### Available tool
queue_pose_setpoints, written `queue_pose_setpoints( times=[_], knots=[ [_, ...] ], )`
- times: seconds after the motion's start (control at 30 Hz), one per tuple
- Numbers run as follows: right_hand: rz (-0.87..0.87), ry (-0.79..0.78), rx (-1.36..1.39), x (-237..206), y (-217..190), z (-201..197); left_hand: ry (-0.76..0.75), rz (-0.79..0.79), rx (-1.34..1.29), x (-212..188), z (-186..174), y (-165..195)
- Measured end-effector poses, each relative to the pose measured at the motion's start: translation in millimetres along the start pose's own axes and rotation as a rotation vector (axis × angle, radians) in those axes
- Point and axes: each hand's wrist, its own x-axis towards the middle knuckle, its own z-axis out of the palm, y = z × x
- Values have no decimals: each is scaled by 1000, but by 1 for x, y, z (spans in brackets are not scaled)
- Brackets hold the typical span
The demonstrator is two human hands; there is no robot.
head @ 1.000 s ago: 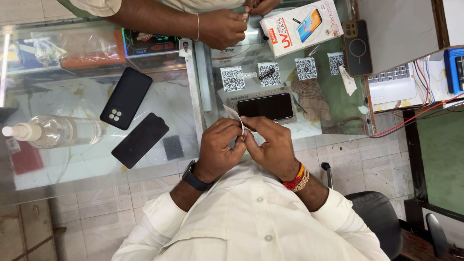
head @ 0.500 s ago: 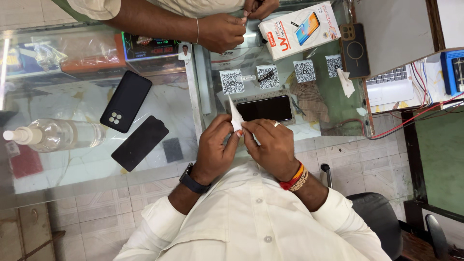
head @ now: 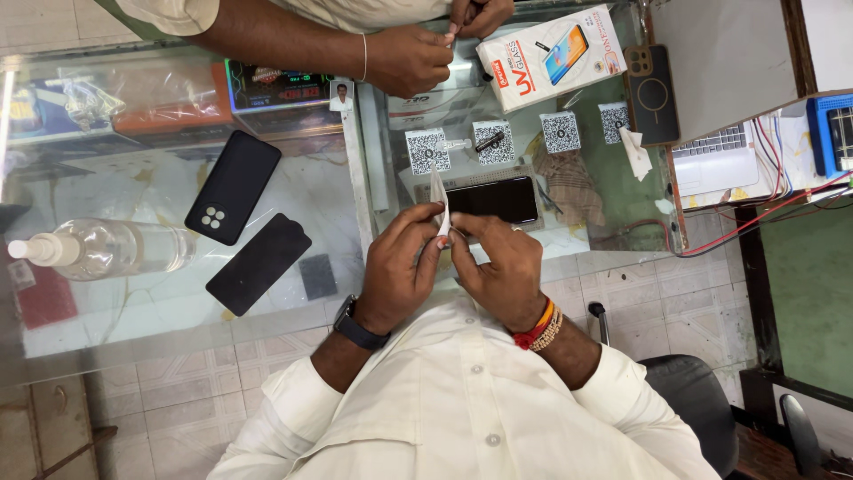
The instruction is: The person removes a black phone case, wipes the phone screen with a white cloth, and then handles a small paper packet containing stickers. The person also connects a charging cable to a phone and places it on a laptop.
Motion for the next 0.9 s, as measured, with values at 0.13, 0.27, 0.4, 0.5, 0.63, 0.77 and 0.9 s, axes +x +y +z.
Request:
queue_pose_setpoints(
  times=[0.13,0.27,0.4,0.5,0.63,0.77,0.9],
  knots=[
    [-241,-48,-44,5,1,-6,-9,34,90,-3,-3,-1],
    [-178,-78,-27,3,2,-3,7,-64,-46,-5,-2,-1],
    [-55,42,101,-3,1,7,65,-103,-174,-4,2,0],
    [80,38,269,-6,1,10,99,-78,-168,-5,5,3],
    [110,-40,329,-7,1,10,177,-148,-144,-5,7,3],
    [53,-6,188,-6,4,9,166,-145,-157,-4,5,2],
    [28,27,178,-5,8,9,155,-126,-146,-2,6,2]
  ],
)
